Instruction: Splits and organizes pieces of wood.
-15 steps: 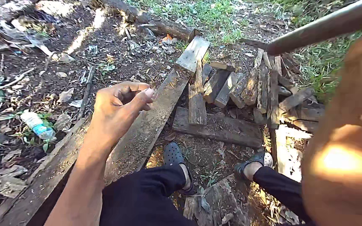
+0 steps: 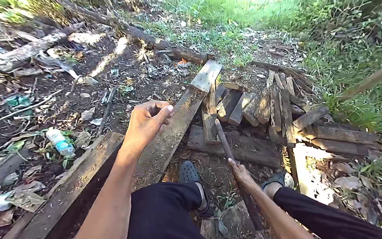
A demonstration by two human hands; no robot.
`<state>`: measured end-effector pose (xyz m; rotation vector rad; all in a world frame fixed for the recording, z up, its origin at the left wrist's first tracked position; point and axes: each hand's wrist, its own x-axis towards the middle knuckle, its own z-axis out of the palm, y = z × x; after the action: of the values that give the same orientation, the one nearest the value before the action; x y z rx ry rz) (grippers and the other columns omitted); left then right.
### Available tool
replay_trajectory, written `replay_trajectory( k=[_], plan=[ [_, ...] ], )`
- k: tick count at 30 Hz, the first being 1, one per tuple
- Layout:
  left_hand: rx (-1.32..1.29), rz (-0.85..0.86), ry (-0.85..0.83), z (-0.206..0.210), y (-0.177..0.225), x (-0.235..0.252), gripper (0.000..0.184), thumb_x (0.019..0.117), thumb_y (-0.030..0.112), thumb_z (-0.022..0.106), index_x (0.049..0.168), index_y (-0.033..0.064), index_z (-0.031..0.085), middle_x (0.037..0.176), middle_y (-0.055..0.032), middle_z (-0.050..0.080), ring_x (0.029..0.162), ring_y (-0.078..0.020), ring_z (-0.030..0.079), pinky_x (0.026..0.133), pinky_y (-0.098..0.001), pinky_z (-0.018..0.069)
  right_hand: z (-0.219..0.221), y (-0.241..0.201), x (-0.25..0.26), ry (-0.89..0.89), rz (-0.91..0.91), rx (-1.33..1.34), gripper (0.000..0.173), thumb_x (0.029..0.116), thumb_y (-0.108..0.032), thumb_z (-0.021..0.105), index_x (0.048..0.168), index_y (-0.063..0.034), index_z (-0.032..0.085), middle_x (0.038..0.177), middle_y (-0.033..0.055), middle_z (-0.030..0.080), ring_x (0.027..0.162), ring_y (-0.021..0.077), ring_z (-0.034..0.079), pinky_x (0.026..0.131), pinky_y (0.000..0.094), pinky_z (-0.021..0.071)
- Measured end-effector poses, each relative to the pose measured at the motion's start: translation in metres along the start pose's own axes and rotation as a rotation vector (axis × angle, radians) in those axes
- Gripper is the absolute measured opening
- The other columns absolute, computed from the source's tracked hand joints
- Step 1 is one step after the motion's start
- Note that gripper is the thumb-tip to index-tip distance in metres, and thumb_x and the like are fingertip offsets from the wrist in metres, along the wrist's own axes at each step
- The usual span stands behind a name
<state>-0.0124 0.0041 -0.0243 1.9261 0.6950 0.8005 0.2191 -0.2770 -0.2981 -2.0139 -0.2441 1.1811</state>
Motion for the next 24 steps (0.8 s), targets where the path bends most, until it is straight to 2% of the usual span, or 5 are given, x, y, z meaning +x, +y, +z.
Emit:
replay_trajectory(
  k=[3, 7, 14, 19, 24],
  plan=[
    [-0.004, 0.012, -0.042, 0.003, 0.003, -0.002, 0.020, 0.1017, 0.022, 0.067, 0.111, 0.0059, 0.073, 0.092, -0.0052, 0.077, 0.078, -0.0195, 0.076, 0.073, -0.0368, 0.0676, -0.013, -0.014, 0.001, -0.028, 0.040, -0.036, 0.070, 0.0991, -0.074, 0.039, 0.100, -0.0051, 0.055, 0.063, 0.0075, 0.055, 0.046, 0.0205, 0.056, 0.045, 0.0392, 0.0530],
    [0.076, 0.021, -0.099, 0.009, 0.007, -0.016, 0.020, 0.1016, 0.026, 0.067, 0.112, 0.0095, 0.073, 0.087, -0.0037, 0.075, 0.071, -0.0165, 0.074, 0.065, -0.0333, 0.0651, -0.026, -0.015, 0.006, -0.018, 0.076, -0.002, 0.070, 0.0983, -0.075, 0.039, 0.095, -0.0066, 0.053, 0.060, 0.0055, 0.051, 0.043, 0.0185, 0.052, 0.043, 0.0376, 0.0504],
    [0.113, -0.006, -0.131, 0.003, -0.007, 0.005, 0.022, 0.1016, 0.028, 0.067, 0.113, 0.0098, 0.073, 0.090, -0.0017, 0.077, 0.077, -0.0159, 0.077, 0.072, -0.0350, 0.0678, -0.032, -0.049, -0.058, -0.023, 0.056, 0.178, 0.076, 0.0994, -0.076, 0.027, 0.094, -0.0069, 0.057, 0.061, 0.0055, 0.053, 0.044, 0.0174, 0.053, 0.040, 0.0341, 0.0494],
    [0.109, -0.014, -0.149, 0.008, -0.006, 0.012, 0.021, 0.1011, 0.026, 0.068, 0.114, 0.0101, 0.073, 0.090, -0.0020, 0.077, 0.076, -0.0161, 0.076, 0.071, -0.0349, 0.0672, -0.046, -0.085, -0.091, 0.021, -0.063, 0.214, 0.075, 0.1010, -0.073, 0.026, 0.093, -0.0066, 0.059, 0.060, 0.0042, 0.052, 0.043, 0.0163, 0.052, 0.039, 0.0336, 0.0499],
    [0.129, -0.005, -0.151, 0.006, -0.005, -0.006, 0.020, 0.1025, 0.025, 0.066, 0.116, 0.0118, 0.071, 0.091, -0.0017, 0.075, 0.071, -0.0142, 0.073, 0.063, -0.0309, 0.0638, -0.066, -0.129, -0.120, 0.124, -0.245, 0.260, 0.072, 0.1032, -0.070, 0.024, 0.102, -0.0071, 0.061, 0.060, 0.0014, 0.053, 0.042, 0.0135, 0.051, 0.038, 0.0307, 0.0495]
  ],
)
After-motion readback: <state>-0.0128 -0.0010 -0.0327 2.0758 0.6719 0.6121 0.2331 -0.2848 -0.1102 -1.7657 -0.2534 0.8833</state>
